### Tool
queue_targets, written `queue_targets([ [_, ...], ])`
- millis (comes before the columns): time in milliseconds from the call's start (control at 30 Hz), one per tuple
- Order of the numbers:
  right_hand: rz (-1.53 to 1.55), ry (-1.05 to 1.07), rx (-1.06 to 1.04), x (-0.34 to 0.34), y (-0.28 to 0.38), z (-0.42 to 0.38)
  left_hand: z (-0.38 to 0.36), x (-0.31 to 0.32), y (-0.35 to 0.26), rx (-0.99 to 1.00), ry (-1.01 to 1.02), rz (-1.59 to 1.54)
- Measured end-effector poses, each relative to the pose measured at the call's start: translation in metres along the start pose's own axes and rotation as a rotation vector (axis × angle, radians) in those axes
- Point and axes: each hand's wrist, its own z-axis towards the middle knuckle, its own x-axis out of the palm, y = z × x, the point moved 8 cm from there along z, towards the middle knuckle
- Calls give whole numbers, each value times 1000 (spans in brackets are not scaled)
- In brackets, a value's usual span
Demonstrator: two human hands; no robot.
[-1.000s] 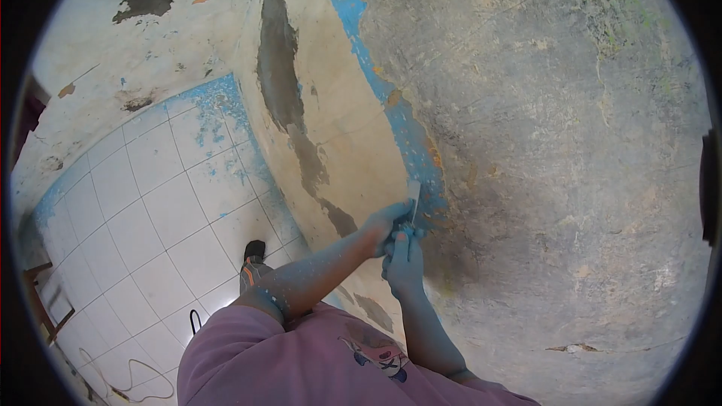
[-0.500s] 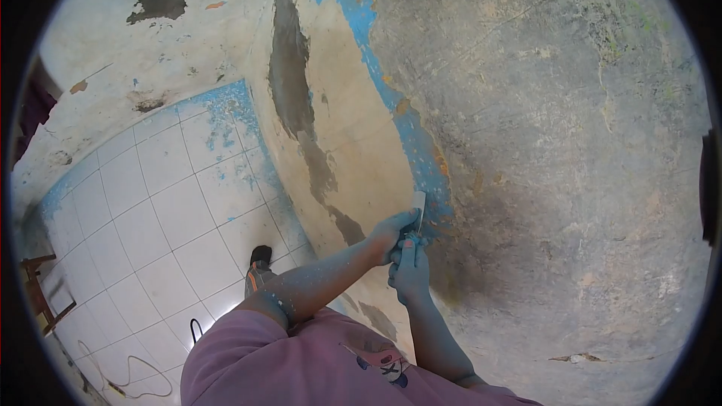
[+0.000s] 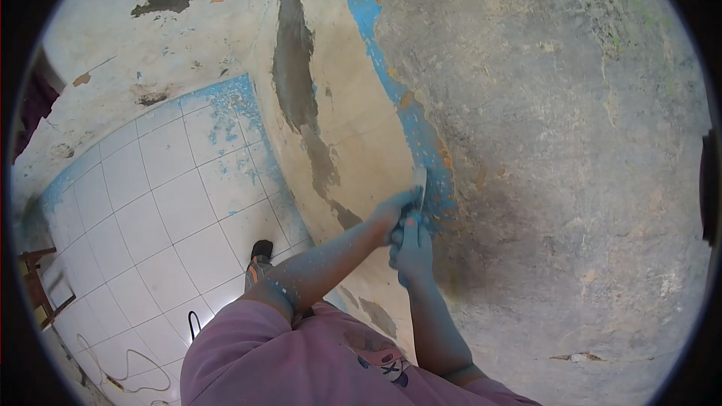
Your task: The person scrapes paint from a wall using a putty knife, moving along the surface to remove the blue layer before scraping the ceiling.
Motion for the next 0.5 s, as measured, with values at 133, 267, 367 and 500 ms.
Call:
queue_targets([
  [133,-69,-21,-141,4,-6,21,-5,2,-17,17,-28,44],
  [267,-88,-30,-119,-5,-7,-8,-4,-1,11,51,1,8],
  [367,-221,-7,-330,-14,-12,16,-9,6,6,25,10,-7],
  [500,-217,-41,-225,9,21,33,-1,13,-29,93,-2,19],
])
